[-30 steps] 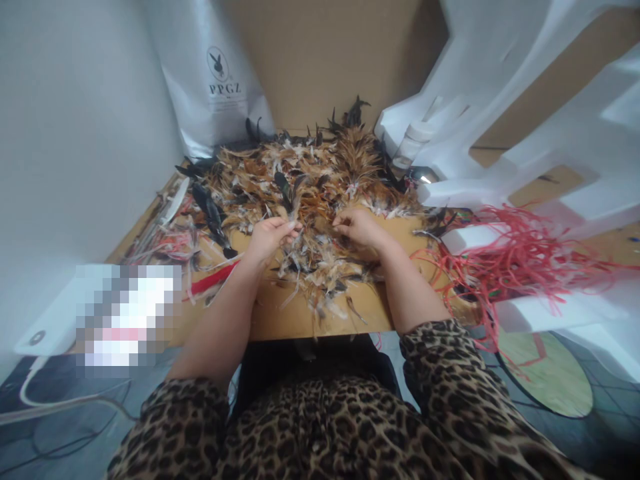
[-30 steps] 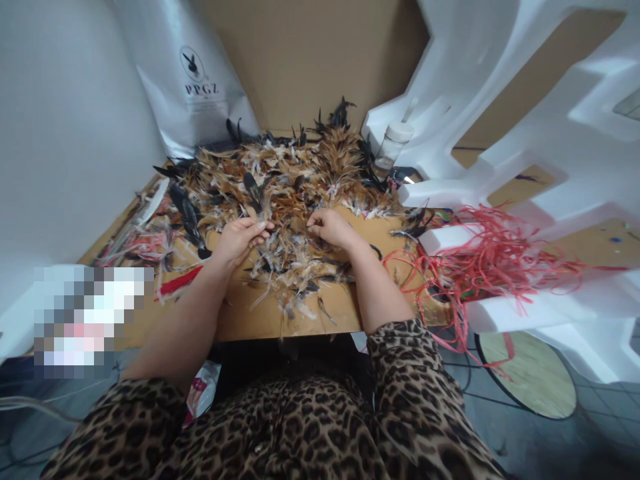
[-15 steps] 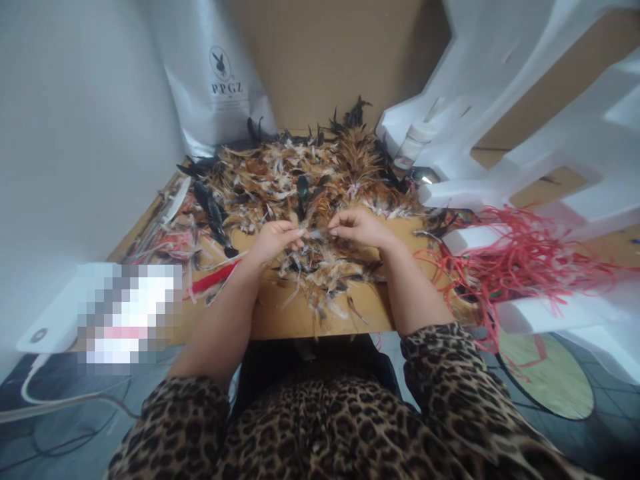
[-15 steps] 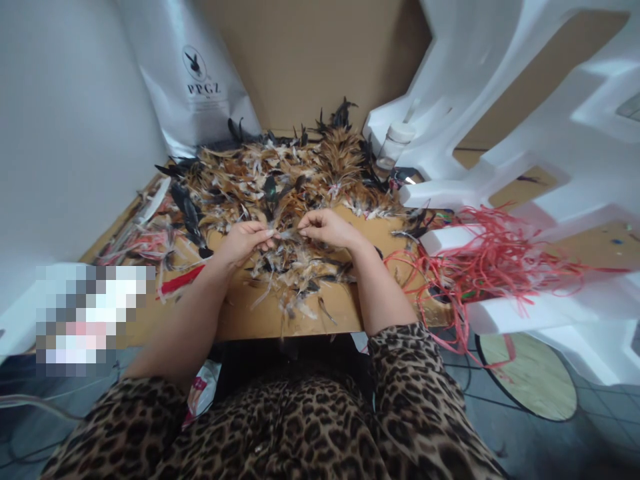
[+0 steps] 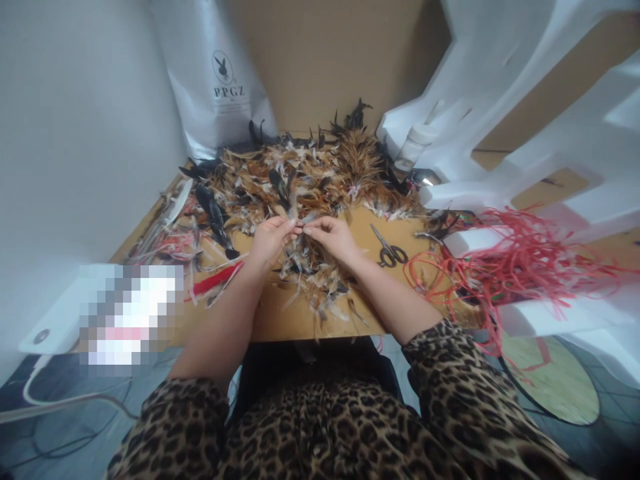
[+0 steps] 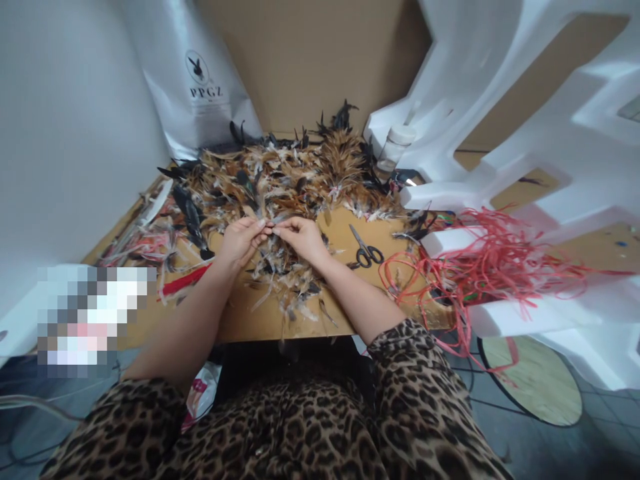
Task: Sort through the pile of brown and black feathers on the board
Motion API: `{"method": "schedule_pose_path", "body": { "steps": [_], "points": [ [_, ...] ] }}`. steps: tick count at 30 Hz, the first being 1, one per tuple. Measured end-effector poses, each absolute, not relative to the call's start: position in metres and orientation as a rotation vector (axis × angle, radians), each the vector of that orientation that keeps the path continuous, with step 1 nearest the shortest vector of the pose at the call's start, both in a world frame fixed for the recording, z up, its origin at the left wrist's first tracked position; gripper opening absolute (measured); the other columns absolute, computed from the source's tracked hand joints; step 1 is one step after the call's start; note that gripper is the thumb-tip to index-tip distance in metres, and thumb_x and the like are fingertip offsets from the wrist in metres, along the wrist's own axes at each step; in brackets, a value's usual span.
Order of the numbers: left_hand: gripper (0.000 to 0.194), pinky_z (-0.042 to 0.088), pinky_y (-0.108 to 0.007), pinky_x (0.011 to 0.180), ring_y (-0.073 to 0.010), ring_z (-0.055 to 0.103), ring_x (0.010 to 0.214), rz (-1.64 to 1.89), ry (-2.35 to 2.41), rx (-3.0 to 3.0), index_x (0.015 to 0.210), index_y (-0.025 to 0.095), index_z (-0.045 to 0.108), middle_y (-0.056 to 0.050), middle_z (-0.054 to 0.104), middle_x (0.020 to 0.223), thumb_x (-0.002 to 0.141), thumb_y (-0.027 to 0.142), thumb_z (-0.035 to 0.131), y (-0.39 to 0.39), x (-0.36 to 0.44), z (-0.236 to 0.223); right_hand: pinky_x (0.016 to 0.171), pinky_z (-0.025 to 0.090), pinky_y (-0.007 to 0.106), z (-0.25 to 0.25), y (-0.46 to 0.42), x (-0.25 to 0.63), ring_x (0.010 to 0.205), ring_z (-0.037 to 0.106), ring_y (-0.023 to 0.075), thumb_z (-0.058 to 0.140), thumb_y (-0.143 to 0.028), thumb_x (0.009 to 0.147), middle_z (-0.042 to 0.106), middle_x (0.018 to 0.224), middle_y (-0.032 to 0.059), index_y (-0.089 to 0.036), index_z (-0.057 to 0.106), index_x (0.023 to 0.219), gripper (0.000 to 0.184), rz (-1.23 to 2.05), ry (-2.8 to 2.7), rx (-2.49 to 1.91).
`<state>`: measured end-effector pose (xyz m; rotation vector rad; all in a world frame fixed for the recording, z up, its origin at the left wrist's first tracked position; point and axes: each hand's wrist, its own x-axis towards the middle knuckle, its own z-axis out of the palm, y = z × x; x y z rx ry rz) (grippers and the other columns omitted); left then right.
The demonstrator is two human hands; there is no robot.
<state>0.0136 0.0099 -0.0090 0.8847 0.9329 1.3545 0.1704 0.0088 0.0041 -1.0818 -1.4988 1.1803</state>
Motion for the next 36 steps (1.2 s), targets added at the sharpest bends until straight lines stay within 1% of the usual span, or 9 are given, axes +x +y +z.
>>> {"method": "schedule_pose_path", "body": {
  "steps": [2, 4, 11, 13, 16, 21, 27, 31, 36],
  "points": [
    [0.022, 0.047, -0.016, 0.058, -0.0056, 0.061, 0.06, 1.324, 0.947, 0.902, 0.073, 0.01, 0.064, -0.006, 0.07, 0.076, 0.063, 0.027, 0.074, 0.009, 0.016, -0.009, 0.061, 0.042, 0.023, -0.007, 0.013, 0.165, 0.062, 0.053, 0.0093, 0.069, -0.045, 0.063, 0.065, 0.072, 0.0015, -0.015, 0.064, 0.074, 0.033, 1.16, -1.396, -1.07],
    [0.024, 0.047, -0.016, 0.058, -0.0059, 0.061, 0.06, 1.309, 0.955, 0.92, 0.073, 0.01, 0.065, -0.007, 0.07, 0.076, 0.062, 0.028, 0.075, 0.008, 0.016, -0.009, 0.063, 0.042, 0.023, -0.015, 0.017, 0.163, 0.064, 0.054, 0.0095, 0.069, -0.046, 0.063, 0.065, 0.072, 0.0012, -0.015, 0.063, 0.072, 0.033, 1.155, -1.316, -1.063],
    [0.024, 0.047, -0.016, 0.058, -0.0073, 0.063, 0.063, 1.266, 0.922, 0.979, 0.076, 0.01, 0.066, -0.008, 0.071, 0.081, 0.063, 0.029, 0.074, 0.007, 0.015, -0.01, 0.053, 0.037, 0.021, -0.015, 0.018, 0.16, 0.053, 0.044, 0.0073, 0.069, -0.047, 0.061, 0.055, 0.058, -0.0032, -0.016, 0.057, 0.065, 0.034, 1.192, -1.188, -1.099],
    [0.025, 0.048, -0.016, 0.057, -0.0084, 0.064, 0.065, 1.227, 0.91, 0.973, 0.078, 0.01, 0.065, -0.01, 0.071, 0.086, 0.065, 0.029, 0.073, 0.007, 0.014, -0.011, 0.05, 0.034, 0.021, -0.01, 0.018, 0.163, 0.05, 0.041, 0.0068, 0.069, -0.047, 0.061, 0.052, 0.055, -0.004, -0.016, 0.056, 0.064, 0.034, 1.181, -1.225, -1.132],
    [0.024, 0.047, -0.016, 0.055, -0.0092, 0.065, 0.066, 1.154, 0.894, 0.928, 0.079, 0.01, 0.064, -0.011, 0.071, 0.088, 0.067, 0.028, 0.072, 0.008, 0.011, -0.011, 0.049, 0.032, 0.021, -0.001, 0.017, 0.172, 0.05, 0.039, 0.0066, 0.069, -0.046, 0.061, 0.053, 0.055, -0.0037, -0.015, 0.057, 0.062, 0.033, 1.148, -1.345, -1.123],
    [0.023, 0.045, -0.014, 0.049, -0.0086, 0.064, 0.06, 1.047, 0.902, 0.92, 0.077, 0.008, 0.065, -0.011, 0.071, 0.081, 0.066, 0.026, 0.074, 0.006, 0.01, -0.01, 0.051, 0.032, 0.022, 0.007, 0.02, 0.184, 0.052, 0.04, 0.0073, 0.067, -0.044, 0.064, 0.052, 0.056, -0.0029, -0.015, 0.055, 0.061, 0.032, 1.055, -1.588, -1.127],
    [0.023, 0.045, -0.016, 0.049, -0.0076, 0.06, 0.054, 0.982, 0.937, 0.977, 0.07, 0.009, 0.066, -0.009, 0.07, 0.073, 0.061, 0.027, 0.077, 0.003, 0.013, -0.009, 0.052, 0.033, 0.022, 0.003, 0.022, 0.184, 0.052, 0.04, 0.0075, 0.064, -0.04, 0.067, 0.051, 0.056, -0.0028, -0.015, 0.056, 0.063, 0.027, 0.963, -1.713, -1.089],
    [0.024, 0.046, -0.018, 0.051, -0.0074, 0.059, 0.053, 0.965, 0.931, 1.038, 0.07, 0.009, 0.067, -0.008, 0.069, 0.07, 0.06, 0.029, 0.077, 0.004, 0.013, -0.012, 0.054, 0.034, 0.022, 0.003, 0.02, 0.183, 0.052, 0.04, 0.0074, 0.063, -0.038, 0.069, 0.052, 0.056, -0.0028, -0.015, 0.058, 0.066, 0.023, 0.991, -1.745, -1.034],
    [0.023, 0.045, -0.018, 0.05, -0.007, 0.057, 0.051, 0.984, 0.946, 1.088, 0.068, 0.01, 0.067, -0.007, 0.068, 0.066, 0.061, 0.03, 0.076, 0.005, 0.013, -0.014, 0.056, 0.035, 0.023, 0.007, 0.017, 0.181, 0.054, 0.043, 0.0077, 0.065, -0.039, 0.067, 0.055, 0.059, -0.0018, -0.014, 0.06, 0.067, 0.025, 1.07, -1.661, -1.035]
  ]
}}
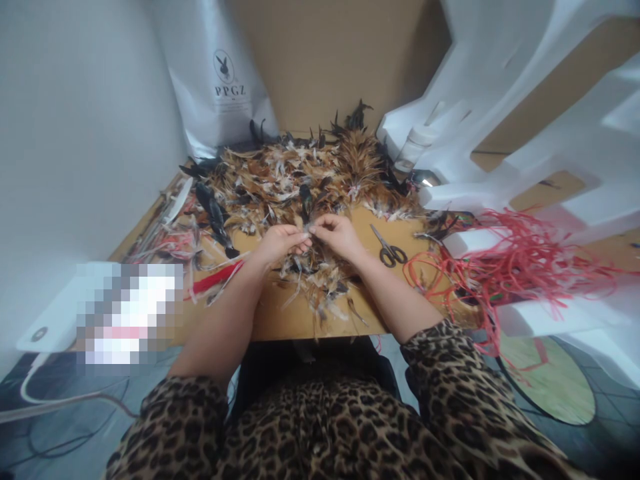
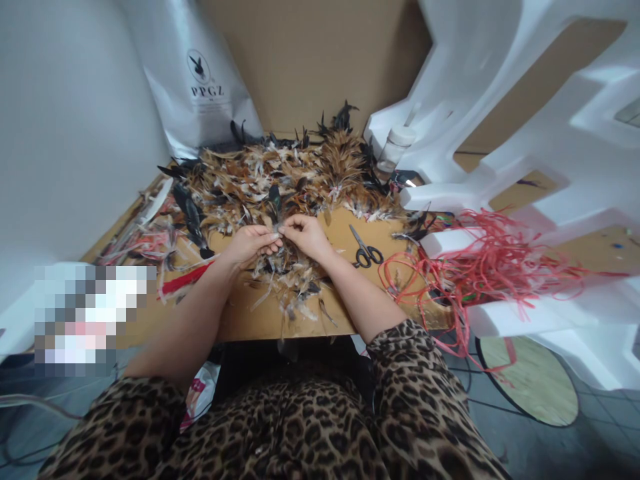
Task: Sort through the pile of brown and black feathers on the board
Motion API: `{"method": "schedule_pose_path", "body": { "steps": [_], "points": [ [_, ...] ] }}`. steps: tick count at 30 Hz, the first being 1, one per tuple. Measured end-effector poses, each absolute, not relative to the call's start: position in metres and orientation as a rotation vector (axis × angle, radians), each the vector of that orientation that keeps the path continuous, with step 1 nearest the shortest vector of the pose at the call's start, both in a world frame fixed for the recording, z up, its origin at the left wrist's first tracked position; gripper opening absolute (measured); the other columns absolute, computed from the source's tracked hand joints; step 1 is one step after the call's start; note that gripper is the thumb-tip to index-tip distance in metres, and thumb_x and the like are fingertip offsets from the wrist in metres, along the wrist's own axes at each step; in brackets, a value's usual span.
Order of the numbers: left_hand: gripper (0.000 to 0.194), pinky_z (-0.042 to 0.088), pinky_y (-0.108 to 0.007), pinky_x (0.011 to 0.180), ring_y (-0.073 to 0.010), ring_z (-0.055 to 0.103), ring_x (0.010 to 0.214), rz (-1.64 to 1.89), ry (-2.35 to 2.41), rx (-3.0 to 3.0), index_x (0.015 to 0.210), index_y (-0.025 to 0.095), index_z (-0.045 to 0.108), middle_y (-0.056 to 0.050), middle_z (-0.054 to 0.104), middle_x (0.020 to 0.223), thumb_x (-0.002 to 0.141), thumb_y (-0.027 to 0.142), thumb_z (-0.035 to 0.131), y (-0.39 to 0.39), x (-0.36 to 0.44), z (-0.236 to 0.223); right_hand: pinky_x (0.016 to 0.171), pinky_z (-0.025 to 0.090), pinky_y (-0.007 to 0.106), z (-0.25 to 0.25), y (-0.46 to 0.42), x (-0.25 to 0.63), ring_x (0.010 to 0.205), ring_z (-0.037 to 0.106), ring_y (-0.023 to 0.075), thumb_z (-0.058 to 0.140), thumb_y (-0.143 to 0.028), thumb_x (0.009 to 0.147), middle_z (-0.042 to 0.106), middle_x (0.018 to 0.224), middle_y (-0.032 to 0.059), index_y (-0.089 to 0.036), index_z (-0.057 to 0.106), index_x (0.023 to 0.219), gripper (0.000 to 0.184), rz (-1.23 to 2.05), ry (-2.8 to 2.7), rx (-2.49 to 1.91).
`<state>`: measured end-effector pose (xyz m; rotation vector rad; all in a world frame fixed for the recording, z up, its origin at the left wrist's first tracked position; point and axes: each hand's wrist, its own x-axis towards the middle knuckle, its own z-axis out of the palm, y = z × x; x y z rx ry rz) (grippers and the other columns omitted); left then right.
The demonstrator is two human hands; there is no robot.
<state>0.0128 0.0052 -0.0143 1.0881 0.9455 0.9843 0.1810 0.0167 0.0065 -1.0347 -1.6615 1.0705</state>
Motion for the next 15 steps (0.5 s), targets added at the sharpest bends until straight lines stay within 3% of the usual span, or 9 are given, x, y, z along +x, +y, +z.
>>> {"method": "schedule_pose_path", "body": {
  "steps": [15],
  "points": [
    [0.025, 0.045, -0.021, 0.049, -0.009, 0.057, 0.048, 1.059, 1.039, 1.248, 0.067, 0.01, 0.067, -0.006, 0.067, 0.062, 0.062, 0.034, 0.073, 0.006, 0.015, -0.012, 0.054, 0.033, 0.021, -0.002, 0.018, 0.171, 0.053, 0.04, 0.0059, 0.07, -0.04, 0.062, 0.051, 0.057, -0.0041, -0.014, 0.057, 0.062, 0.03, 1.12, -1.507, -1.0]
  ]
}}
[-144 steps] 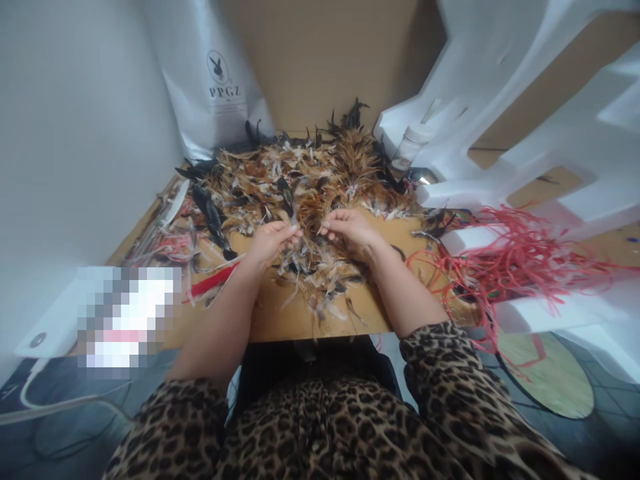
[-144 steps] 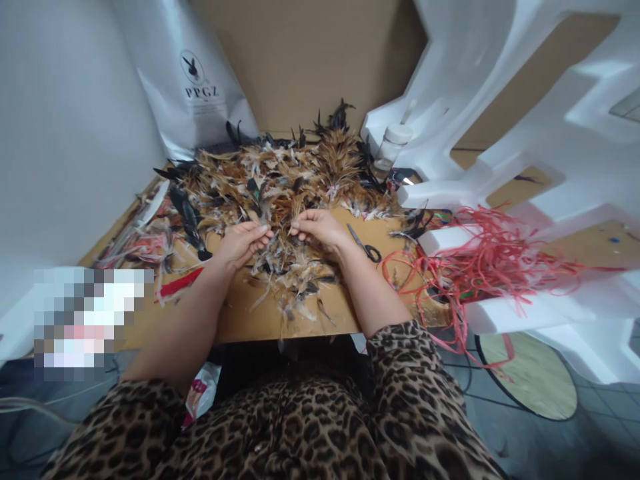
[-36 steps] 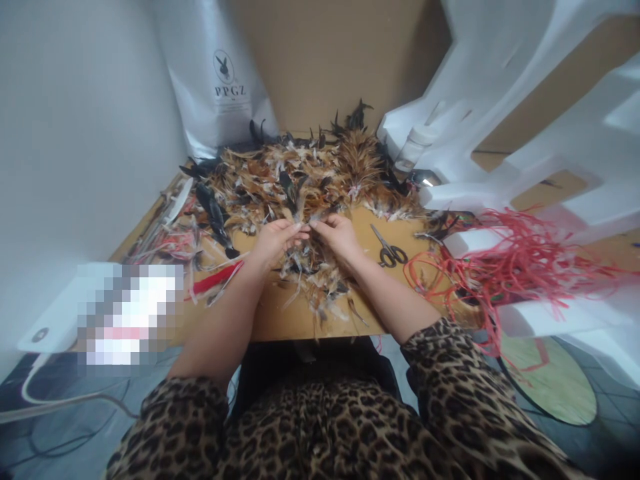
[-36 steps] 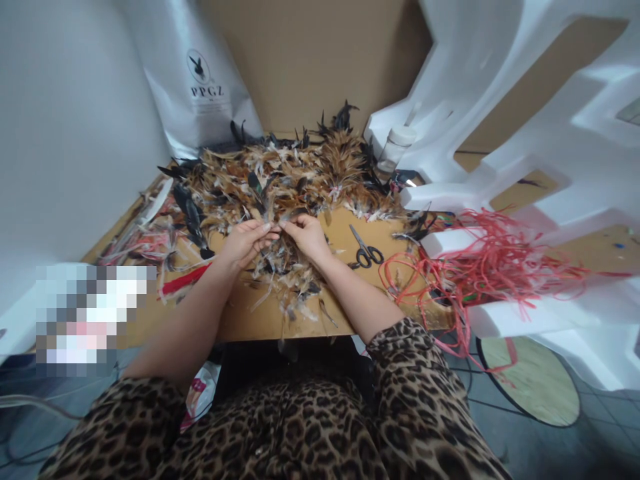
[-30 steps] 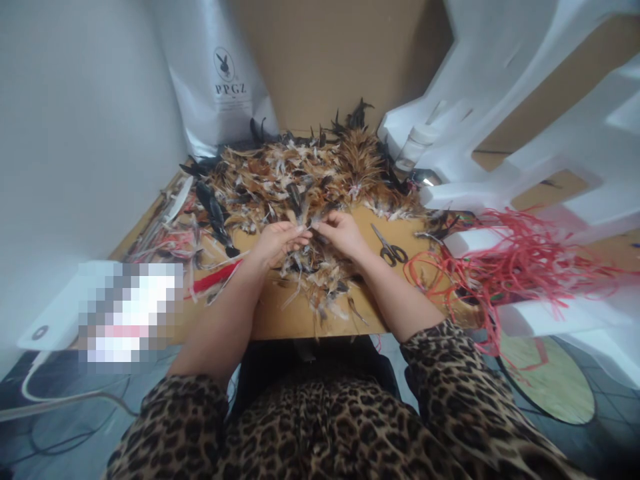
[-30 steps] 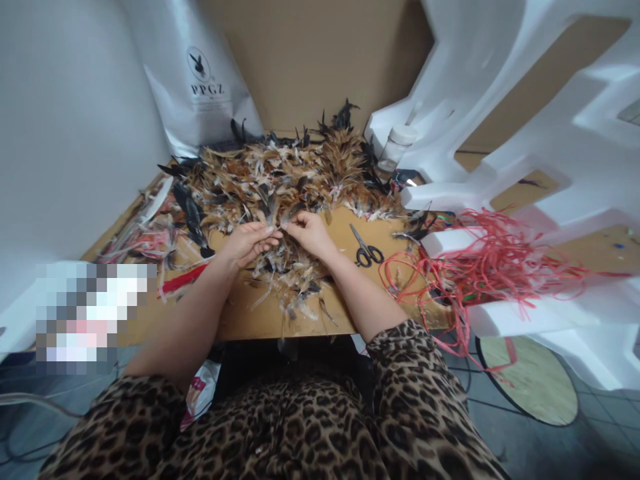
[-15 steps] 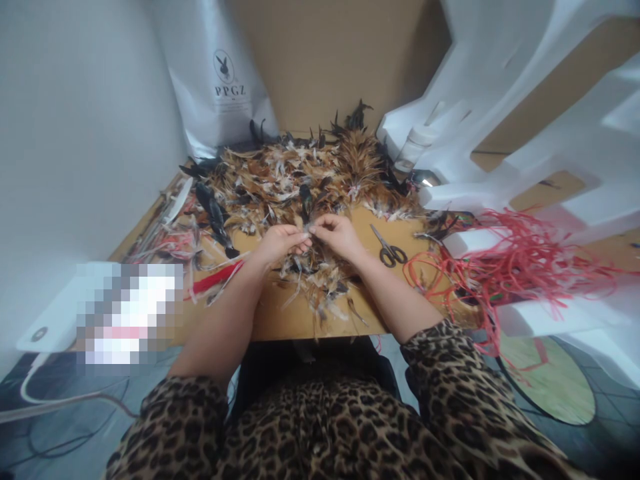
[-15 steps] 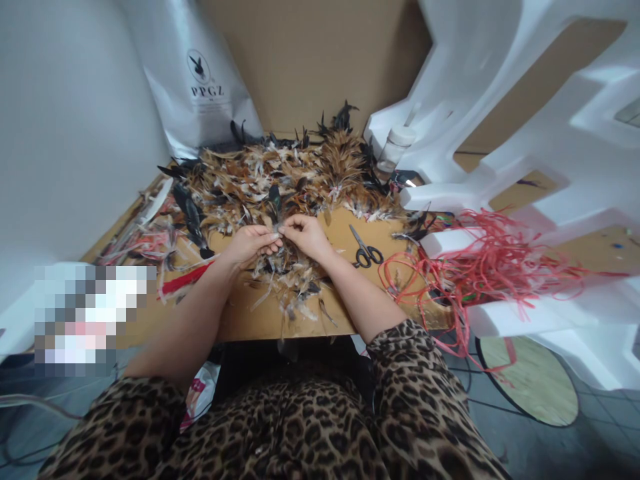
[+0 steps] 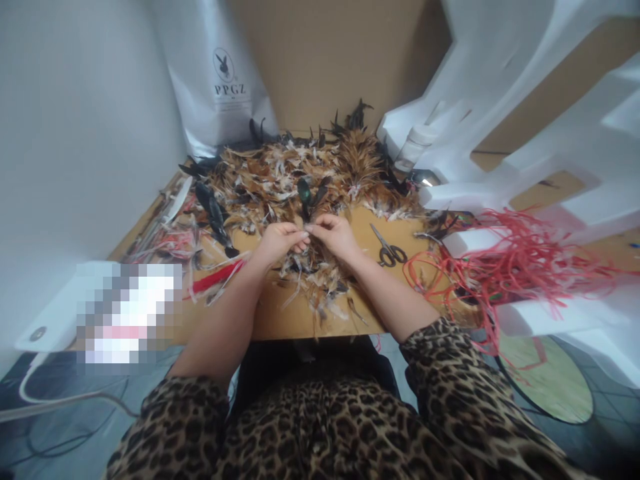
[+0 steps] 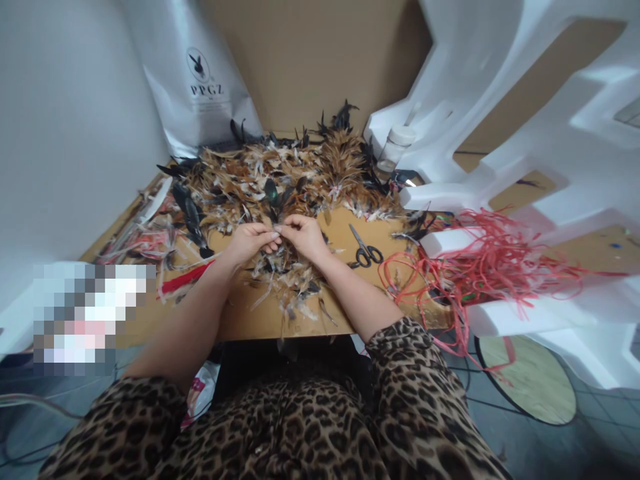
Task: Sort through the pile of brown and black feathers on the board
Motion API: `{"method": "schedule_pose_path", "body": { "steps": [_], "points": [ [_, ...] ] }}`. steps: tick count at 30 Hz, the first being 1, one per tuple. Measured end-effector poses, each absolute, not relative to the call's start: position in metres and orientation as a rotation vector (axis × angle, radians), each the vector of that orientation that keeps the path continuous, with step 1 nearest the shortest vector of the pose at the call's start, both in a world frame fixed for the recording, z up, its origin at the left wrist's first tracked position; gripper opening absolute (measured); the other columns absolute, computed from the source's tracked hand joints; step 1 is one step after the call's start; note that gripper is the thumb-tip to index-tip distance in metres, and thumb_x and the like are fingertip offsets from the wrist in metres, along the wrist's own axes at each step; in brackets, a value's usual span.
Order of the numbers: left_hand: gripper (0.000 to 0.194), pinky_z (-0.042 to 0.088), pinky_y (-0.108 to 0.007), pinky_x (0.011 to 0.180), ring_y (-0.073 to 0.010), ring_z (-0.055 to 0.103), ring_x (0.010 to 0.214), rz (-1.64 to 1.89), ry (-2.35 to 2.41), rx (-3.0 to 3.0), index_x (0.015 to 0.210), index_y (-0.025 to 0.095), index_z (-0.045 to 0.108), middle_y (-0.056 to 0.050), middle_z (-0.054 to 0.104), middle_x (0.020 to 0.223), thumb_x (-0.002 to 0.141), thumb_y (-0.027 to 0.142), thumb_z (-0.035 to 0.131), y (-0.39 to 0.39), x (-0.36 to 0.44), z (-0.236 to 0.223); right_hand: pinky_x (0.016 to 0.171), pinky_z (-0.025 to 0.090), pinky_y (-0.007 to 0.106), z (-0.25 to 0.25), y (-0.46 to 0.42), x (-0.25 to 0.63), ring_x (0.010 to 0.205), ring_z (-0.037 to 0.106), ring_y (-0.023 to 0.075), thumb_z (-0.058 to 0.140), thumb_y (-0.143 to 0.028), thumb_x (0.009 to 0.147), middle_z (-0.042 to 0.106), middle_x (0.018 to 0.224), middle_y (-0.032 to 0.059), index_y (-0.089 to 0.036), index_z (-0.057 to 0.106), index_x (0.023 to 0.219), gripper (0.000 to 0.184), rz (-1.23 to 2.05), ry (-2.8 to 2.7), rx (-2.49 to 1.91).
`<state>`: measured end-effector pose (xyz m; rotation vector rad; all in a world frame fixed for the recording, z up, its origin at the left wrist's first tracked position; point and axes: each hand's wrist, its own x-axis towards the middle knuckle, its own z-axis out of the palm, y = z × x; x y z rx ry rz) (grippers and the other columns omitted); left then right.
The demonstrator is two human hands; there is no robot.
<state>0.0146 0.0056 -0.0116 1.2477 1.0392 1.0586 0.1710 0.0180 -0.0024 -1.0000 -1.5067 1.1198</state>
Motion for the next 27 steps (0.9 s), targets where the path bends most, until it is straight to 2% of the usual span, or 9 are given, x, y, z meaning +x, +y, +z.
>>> {"method": "schedule_pose_path", "body": {
  "steps": [4, 11, 16, 20, 23, 27],
  "points": [
    [0.023, 0.042, -0.019, 0.047, -0.0072, 0.054, 0.044, 1.17, 1.098, 1.216, 0.066, 0.01, 0.067, -0.004, 0.064, 0.056, 0.064, 0.032, 0.072, 0.008, 0.011, -0.009, 0.06, 0.037, 0.022, 0.005, 0.022, 0.183, 0.056, 0.045, 0.0067, 0.067, -0.039, 0.065, 0.058, 0.062, -0.0017, -0.013, 0.065, 0.071, 0.027, 1.136, -1.554, -1.041],
    [0.018, 0.042, -0.013, 0.049, -0.0028, 0.055, 0.051, 1.449, 0.963, 0.832, 0.068, 0.01, 0.066, -0.003, 0.067, 0.066, 0.062, 0.024, 0.074, 0.017, -0.003, -0.007, 0.059, 0.039, 0.021, 0.002, 0.037, 0.216, 0.057, 0.049, 0.0079, 0.064, -0.032, 0.065, 0.062, 0.064, 0.0012, -0.01, 0.067, 0.069, 0.022, 1.116, -1.904, -1.279],
    [0.017, 0.042, -0.012, 0.048, -0.0026, 0.055, 0.05, 1.464, 0.918, 0.793, 0.068, 0.01, 0.066, -0.003, 0.067, 0.064, 0.062, 0.023, 0.075, 0.02, -0.005, -0.01, 0.061, 0.039, 0.02, -0.004, 0.037, 0.211, 0.06, 0.052, 0.0089, 0.058, -0.025, 0.069, 0.065, 0.068, 0.003, -0.011, 0.067, 0.072, 0.018, 0.904, -2.059, -1.394],
    [0.015, 0.042, -0.011, 0.047, -0.0025, 0.055, 0.049, 1.464, 0.91, 0.796, 0.069, 0.01, 0.066, -0.003, 0.066, 0.065, 0.063, 0.022, 0.074, 0.019, -0.005, -0.009, 0.059, 0.037, 0.021, -0.004, 0.037, 0.211, 0.059, 0.053, 0.0101, 0.056, -0.02, 0.067, 0.065, 0.065, 0.0037, -0.012, 0.068, 0.07, 0.014, 0.706, -2.25, -1.555],
    [0.015, 0.042, -0.012, 0.047, -0.0026, 0.055, 0.049, 1.445, 0.915, 0.81, 0.07, 0.01, 0.066, -0.003, 0.067, 0.066, 0.065, 0.022, 0.073, 0.018, -0.004, -0.009, 0.056, 0.036, 0.021, -0.002, 0.035, 0.215, 0.055, 0.051, 0.0092, 0.056, -0.018, 0.065, 0.062, 0.06, 0.0026, -0.012, 0.066, 0.066, 0.012, 0.781, -2.268, -1.564],
    [0.015, 0.042, -0.012, 0.047, -0.0025, 0.055, 0.049, 1.429, 0.913, 0.81, 0.068, 0.01, 0.065, -0.004, 0.066, 0.065, 0.065, 0.022, 0.073, 0.016, -0.004, -0.006, 0.05, 0.035, 0.019, 0.008, 0.032, 0.222, 0.048, 0.045, 0.0065, 0.057, -0.025, 0.066, 0.057, 0.056, -0.0011, -0.012, 0.064, 0.073, 0.016, 1.113, -2.054, -1.457]
  ]
}}
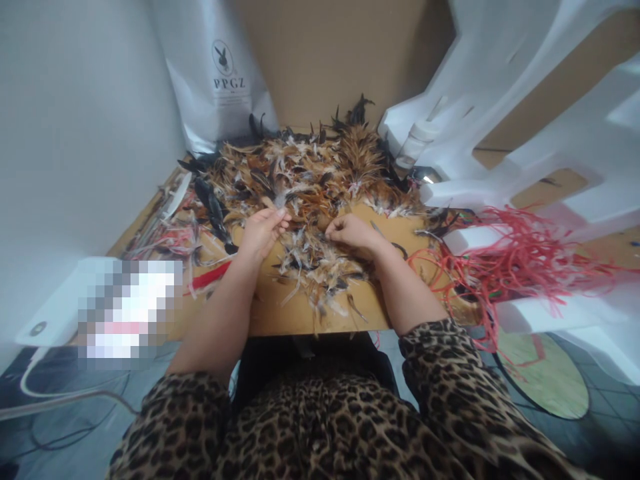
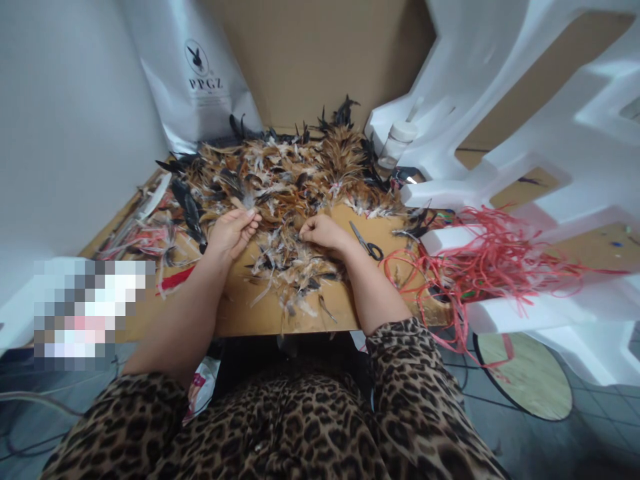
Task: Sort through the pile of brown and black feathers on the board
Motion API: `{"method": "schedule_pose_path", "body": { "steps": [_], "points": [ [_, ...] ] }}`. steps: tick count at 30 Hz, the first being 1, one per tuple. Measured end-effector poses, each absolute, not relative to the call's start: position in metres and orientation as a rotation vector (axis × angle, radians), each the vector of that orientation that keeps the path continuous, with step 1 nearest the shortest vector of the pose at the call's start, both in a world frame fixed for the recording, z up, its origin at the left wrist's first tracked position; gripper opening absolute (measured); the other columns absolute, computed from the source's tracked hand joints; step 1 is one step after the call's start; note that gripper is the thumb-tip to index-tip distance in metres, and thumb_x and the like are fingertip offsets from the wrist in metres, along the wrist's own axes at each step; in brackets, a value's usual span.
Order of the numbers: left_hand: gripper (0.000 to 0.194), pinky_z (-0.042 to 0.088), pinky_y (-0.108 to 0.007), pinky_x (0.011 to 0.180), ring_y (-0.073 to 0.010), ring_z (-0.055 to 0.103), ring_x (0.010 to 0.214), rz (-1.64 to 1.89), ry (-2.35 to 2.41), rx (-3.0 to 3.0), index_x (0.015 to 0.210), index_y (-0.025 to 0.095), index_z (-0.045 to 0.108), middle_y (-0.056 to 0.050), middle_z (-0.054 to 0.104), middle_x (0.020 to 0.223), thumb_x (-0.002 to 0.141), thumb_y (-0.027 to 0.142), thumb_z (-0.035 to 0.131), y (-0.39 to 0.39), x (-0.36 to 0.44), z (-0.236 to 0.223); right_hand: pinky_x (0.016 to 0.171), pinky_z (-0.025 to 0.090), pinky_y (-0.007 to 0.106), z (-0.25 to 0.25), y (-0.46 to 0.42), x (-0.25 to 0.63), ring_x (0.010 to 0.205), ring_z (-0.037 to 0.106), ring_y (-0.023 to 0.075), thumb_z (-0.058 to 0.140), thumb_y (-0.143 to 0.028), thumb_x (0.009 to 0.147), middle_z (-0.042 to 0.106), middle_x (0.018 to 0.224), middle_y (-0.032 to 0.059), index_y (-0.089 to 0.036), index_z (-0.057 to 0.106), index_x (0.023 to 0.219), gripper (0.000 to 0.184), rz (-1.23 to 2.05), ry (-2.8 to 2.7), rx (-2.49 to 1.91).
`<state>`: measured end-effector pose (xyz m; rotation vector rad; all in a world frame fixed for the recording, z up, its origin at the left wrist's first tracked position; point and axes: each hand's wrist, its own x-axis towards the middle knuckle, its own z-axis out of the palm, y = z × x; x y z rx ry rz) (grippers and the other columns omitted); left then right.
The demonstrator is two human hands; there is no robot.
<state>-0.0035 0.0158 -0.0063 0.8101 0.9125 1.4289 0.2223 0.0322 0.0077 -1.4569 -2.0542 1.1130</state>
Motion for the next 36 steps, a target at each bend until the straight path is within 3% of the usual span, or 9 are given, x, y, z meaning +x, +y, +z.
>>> {"method": "schedule_pose_path", "body": {
  "steps": [3, 6, 12, 14, 20, 24, 31, 36],
  "points": [
    [0.015, 0.041, -0.011, 0.046, -0.0023, 0.054, 0.048, 1.42, 0.91, 0.797, 0.068, 0.01, 0.064, -0.003, 0.066, 0.064, 0.065, 0.021, 0.073, 0.014, -0.002, -0.004, 0.049, 0.036, 0.019, 0.017, 0.033, 0.229, 0.047, 0.045, 0.0064, 0.06, -0.032, 0.065, 0.058, 0.058, -0.0008, -0.012, 0.063, 0.074, 0.022, 1.294, -1.955, -1.354],
    [0.015, 0.041, -0.012, 0.046, -0.0025, 0.054, 0.048, 1.407, 0.92, 0.788, 0.068, 0.009, 0.063, -0.003, 0.066, 0.064, 0.065, 0.021, 0.073, 0.013, -0.001, -0.002, 0.049, 0.037, 0.02, 0.015, 0.035, 0.23, 0.048, 0.046, 0.0068, 0.06, -0.036, 0.066, 0.059, 0.057, 0.0, -0.011, 0.063, 0.073, 0.025, 1.272, -1.948, -1.362],
    [0.017, 0.041, -0.013, 0.046, -0.003, 0.055, 0.049, 1.375, 0.923, 0.804, 0.067, 0.009, 0.063, -0.004, 0.066, 0.065, 0.064, 0.021, 0.074, 0.013, 0.001, -0.005, 0.056, 0.036, 0.022, -0.008, 0.038, 0.21, 0.056, 0.05, 0.0095, 0.06, -0.026, 0.064, 0.062, 0.06, 0.0028, -0.014, 0.066, 0.065, 0.014, 0.697, -2.192, -1.559],
    [0.018, 0.041, -0.013, 0.046, -0.0029, 0.055, 0.049, 1.362, 0.925, 0.808, 0.069, 0.009, 0.063, -0.004, 0.067, 0.065, 0.063, 0.022, 0.074, 0.013, 0.001, -0.005, 0.056, 0.035, 0.022, -0.01, 0.038, 0.207, 0.056, 0.05, 0.0095, 0.06, -0.021, 0.062, 0.061, 0.059, 0.0032, -0.014, 0.065, 0.061, 0.009, 0.658, -2.218, -1.569],
    [0.02, 0.041, -0.013, 0.047, -0.0025, 0.054, 0.049, 1.345, 0.945, 0.804, 0.068, 0.009, 0.062, -0.003, 0.066, 0.065, 0.062, 0.023, 0.075, 0.011, 0.001, -0.003, 0.041, 0.027, 0.018, 0.003, 0.036, 0.219, 0.039, 0.037, 0.0035, 0.065, -0.027, 0.062, 0.049, 0.045, -0.005, -0.013, 0.06, 0.065, 0.015, 1.349, -1.763, -1.319],
    [0.02, 0.042, -0.012, 0.048, -0.0028, 0.055, 0.05, 1.294, 0.932, 0.845, 0.069, 0.009, 0.064, -0.004, 0.067, 0.068, 0.063, 0.025, 0.075, 0.01, 0.002, -0.003, 0.037, 0.023, 0.017, 0.009, 0.037, 0.222, 0.038, 0.039, 0.0028, 0.074, -0.032, 0.056, 0.059, 0.055, -0.0019, -0.013, 0.057, 0.066, 0.027, 1.694, -1.435, -1.079],
    [0.021, 0.043, -0.014, 0.047, -0.0058, 0.059, 0.054, 1.164, 0.912, 0.916, 0.073, 0.008, 0.066, -0.009, 0.069, 0.074, 0.064, 0.025, 0.075, 0.007, 0.005, -0.006, 0.041, 0.032, 0.015, 0.008, 0.034, 0.21, 0.049, 0.051, 0.0055, 0.079, -0.027, 0.051, 0.059, 0.058, -0.0035, -0.015, 0.052, 0.069, 0.035, 1.795, -1.132, -0.946],
    [0.022, 0.045, -0.014, 0.048, -0.0073, 0.061, 0.055, 1.08, 0.922, 0.965, 0.076, 0.007, 0.068, -0.011, 0.07, 0.079, 0.064, 0.025, 0.075, 0.006, 0.01, -0.01, 0.039, 0.024, 0.015, 0.011, 0.026, 0.195, 0.044, 0.041, 0.0034, 0.08, -0.029, 0.05, 0.049, 0.05, -0.0069, -0.015, 0.049, 0.064, 0.036, 1.736, -1.12, -0.921]
  ]
}}
